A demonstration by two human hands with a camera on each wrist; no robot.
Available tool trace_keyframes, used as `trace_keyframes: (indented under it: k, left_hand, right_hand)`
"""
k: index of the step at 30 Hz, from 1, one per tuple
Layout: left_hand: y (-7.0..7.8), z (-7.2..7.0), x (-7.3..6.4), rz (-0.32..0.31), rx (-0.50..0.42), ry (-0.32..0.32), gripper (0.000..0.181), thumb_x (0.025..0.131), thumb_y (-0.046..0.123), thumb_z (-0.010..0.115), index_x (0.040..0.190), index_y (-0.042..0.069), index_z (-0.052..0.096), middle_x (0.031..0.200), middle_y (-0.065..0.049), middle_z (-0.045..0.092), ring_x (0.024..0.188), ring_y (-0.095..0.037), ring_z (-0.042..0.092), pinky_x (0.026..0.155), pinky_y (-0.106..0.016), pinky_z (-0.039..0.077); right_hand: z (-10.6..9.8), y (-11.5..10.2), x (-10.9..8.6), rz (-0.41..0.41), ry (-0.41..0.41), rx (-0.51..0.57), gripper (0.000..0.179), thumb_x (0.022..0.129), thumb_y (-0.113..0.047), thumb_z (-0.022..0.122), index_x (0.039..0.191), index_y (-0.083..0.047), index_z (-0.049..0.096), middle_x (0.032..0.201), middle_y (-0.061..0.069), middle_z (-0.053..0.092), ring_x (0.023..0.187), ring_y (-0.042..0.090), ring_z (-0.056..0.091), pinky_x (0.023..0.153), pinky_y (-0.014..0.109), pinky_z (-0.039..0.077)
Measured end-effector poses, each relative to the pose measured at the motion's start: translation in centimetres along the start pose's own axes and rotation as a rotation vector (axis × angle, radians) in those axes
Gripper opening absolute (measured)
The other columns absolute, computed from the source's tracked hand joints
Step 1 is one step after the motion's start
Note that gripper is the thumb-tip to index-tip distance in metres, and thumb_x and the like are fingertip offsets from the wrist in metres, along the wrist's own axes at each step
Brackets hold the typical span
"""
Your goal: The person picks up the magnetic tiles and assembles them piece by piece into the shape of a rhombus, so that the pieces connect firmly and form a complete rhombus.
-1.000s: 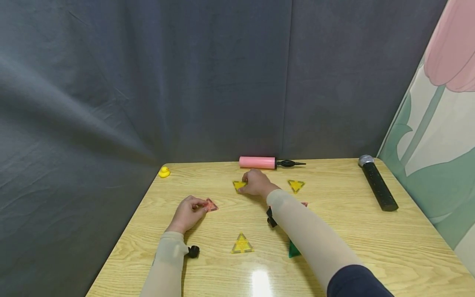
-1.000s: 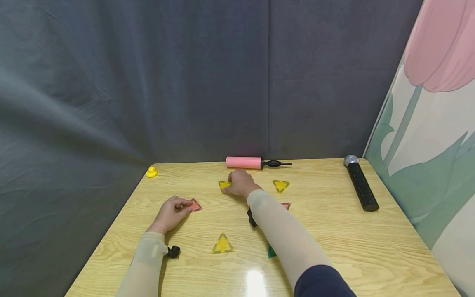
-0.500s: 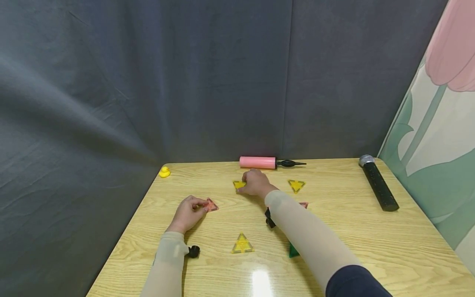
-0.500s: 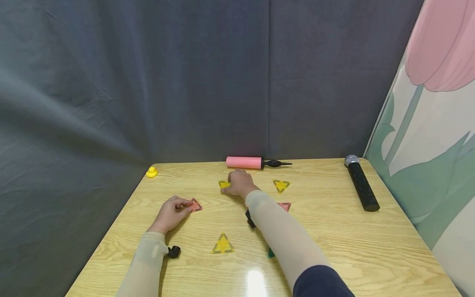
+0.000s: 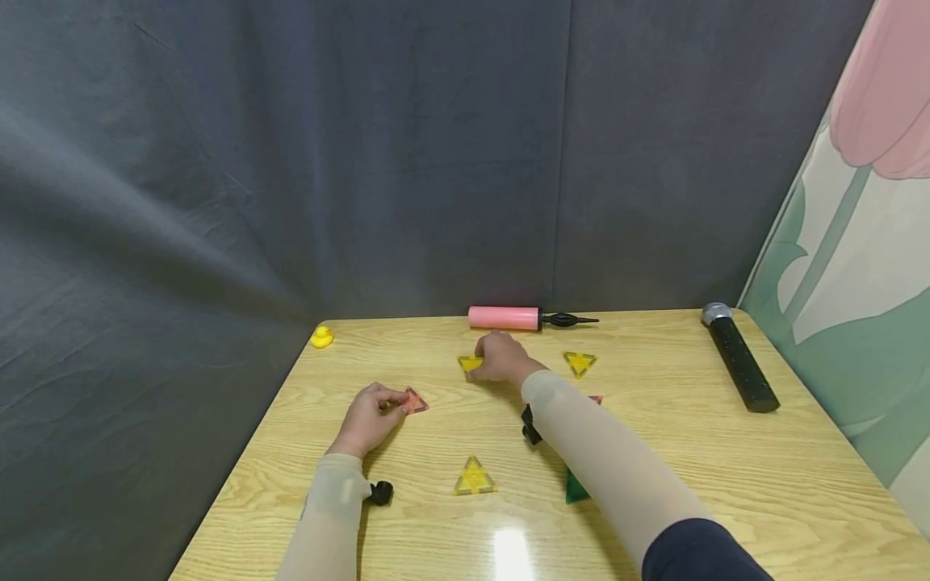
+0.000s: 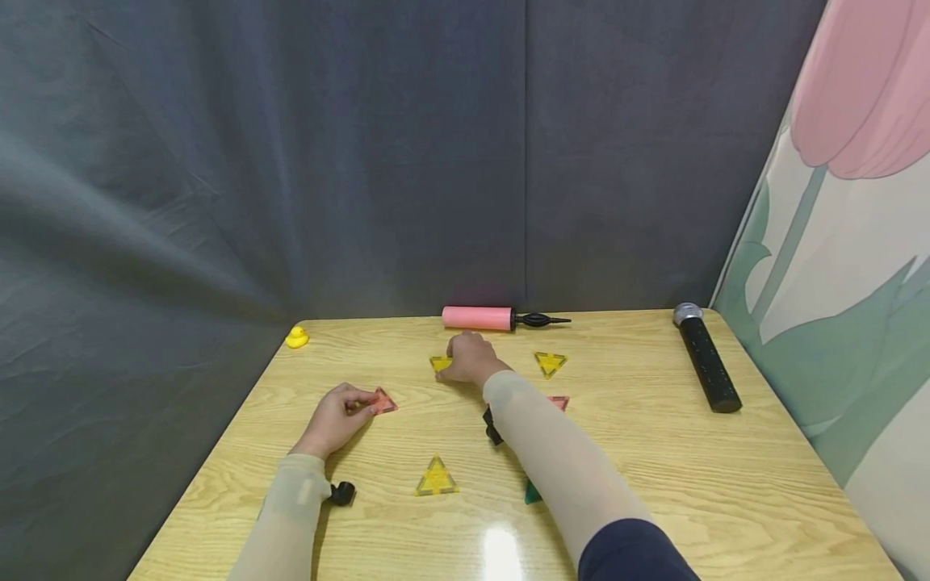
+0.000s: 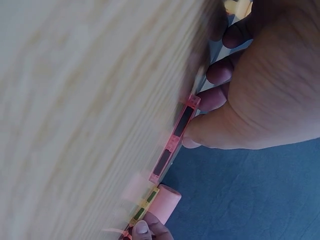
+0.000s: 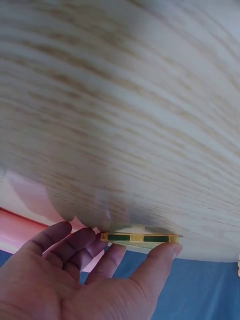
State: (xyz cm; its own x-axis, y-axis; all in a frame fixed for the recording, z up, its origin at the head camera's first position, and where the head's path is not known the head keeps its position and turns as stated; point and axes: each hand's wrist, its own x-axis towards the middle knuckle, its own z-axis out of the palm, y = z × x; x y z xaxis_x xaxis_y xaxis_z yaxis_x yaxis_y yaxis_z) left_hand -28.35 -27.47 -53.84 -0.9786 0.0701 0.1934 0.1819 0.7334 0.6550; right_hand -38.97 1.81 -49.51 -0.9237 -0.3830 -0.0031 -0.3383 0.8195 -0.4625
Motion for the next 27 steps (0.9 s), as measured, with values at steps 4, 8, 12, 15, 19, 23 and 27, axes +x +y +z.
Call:
trace_keyframes:
  k: [4, 8, 12, 15, 19, 23, 27]
  left_hand:
    - [0.17, 0.10, -0.03, 0.003, -0.006, 0.004, 0.017, 0.093, 0.017, 0.083, 0.109, 0.022, 0.083, 0.099, 0.007, 0.064, 0.088, -0.015, 0.056, 0.081, -0.038, 0.051]
    - [0.32, 0.27, -0.02, 0.004, -0.017, 0.007, 0.016, 0.093, 0.018, 0.083, 0.109, 0.021, 0.083, 0.098, 0.007, 0.065, 0.087, -0.015, 0.057, 0.081, -0.036, 0.051]
    - [0.49, 0.42, -0.04, 0.002, -0.017, 0.009, 0.016, 0.093, 0.018, 0.083, 0.109, 0.021, 0.083, 0.099, 0.008, 0.065, 0.088, -0.014, 0.058, 0.082, -0.036, 0.052]
    - [0.67, 0.43, -0.09, 0.008, -0.016, 0.011, 0.015, 0.093, 0.017, 0.083, 0.108, 0.020, 0.083, 0.099, 0.007, 0.065, 0.089, -0.014, 0.058, 0.082, -0.037, 0.052]
    - [0.60, 0.52, -0.03, 0.016, -0.007, 0.010, 0.015, 0.095, 0.016, 0.081, 0.109, 0.020, 0.083, 0.099, 0.008, 0.065, 0.088, -0.013, 0.058, 0.081, -0.036, 0.052]
    - [0.47, 0.60, 0.06, 0.024, 0.003, 0.007, 0.017, 0.096, 0.012, 0.078, 0.111, 0.020, 0.083, 0.098, 0.007, 0.064, 0.086, -0.014, 0.056, 0.078, -0.035, 0.051]
    - [0.54, 0.57, 0.04, 0.022, -0.002, 0.005, 0.021, 0.097, 0.008, 0.075, 0.113, 0.019, 0.083, 0.097, 0.007, 0.064, 0.085, -0.015, 0.056, 0.077, -0.035, 0.050]
  right_hand:
    - [-0.08, 0.05, -0.04, -0.001, -0.013, 0.012, 0.054, 0.082, -0.040, 0.092, 0.121, -0.006, 0.073, 0.118, 0.006, 0.068, 0.113, 0.025, 0.061, 0.100, 0.042, 0.052]
    - [-0.07, 0.17, 0.04, 0.002, -0.027, 0.032, 0.055, 0.082, -0.038, 0.092, 0.123, -0.007, 0.071, 0.119, 0.005, 0.067, 0.110, 0.024, 0.061, 0.100, 0.041, 0.051]
    - [-0.12, 0.31, 0.06, -0.005, -0.035, 0.051, 0.053, 0.083, -0.036, 0.092, 0.121, -0.009, 0.067, 0.110, 0.003, 0.067, 0.099, 0.022, 0.060, 0.095, 0.041, 0.051]
    - [-0.18, 0.47, 0.07, -0.006, -0.057, 0.081, 0.051, 0.083, -0.033, 0.092, 0.120, -0.010, 0.064, 0.099, 0.001, 0.066, 0.089, 0.021, 0.058, 0.088, 0.039, 0.050]
    - [-0.37, 0.62, -0.04, -0.012, -0.079, 0.138, 0.049, 0.084, -0.028, 0.092, 0.120, -0.010, 0.063, 0.088, 0.001, 0.064, 0.079, 0.019, 0.057, 0.082, 0.038, 0.048]
    - [-0.25, 0.73, -0.04, -0.014, -0.085, 0.188, 0.046, 0.084, -0.022, 0.091, 0.119, -0.010, 0.063, 0.090, 0.003, 0.065, 0.076, 0.019, 0.059, 0.079, 0.036, 0.050]
    - [-0.07, 0.75, 0.13, -0.009, -0.075, 0.218, 0.044, 0.084, -0.016, 0.090, 0.118, -0.010, 0.063, 0.098, 0.005, 0.065, 0.082, 0.020, 0.061, 0.081, 0.034, 0.051]
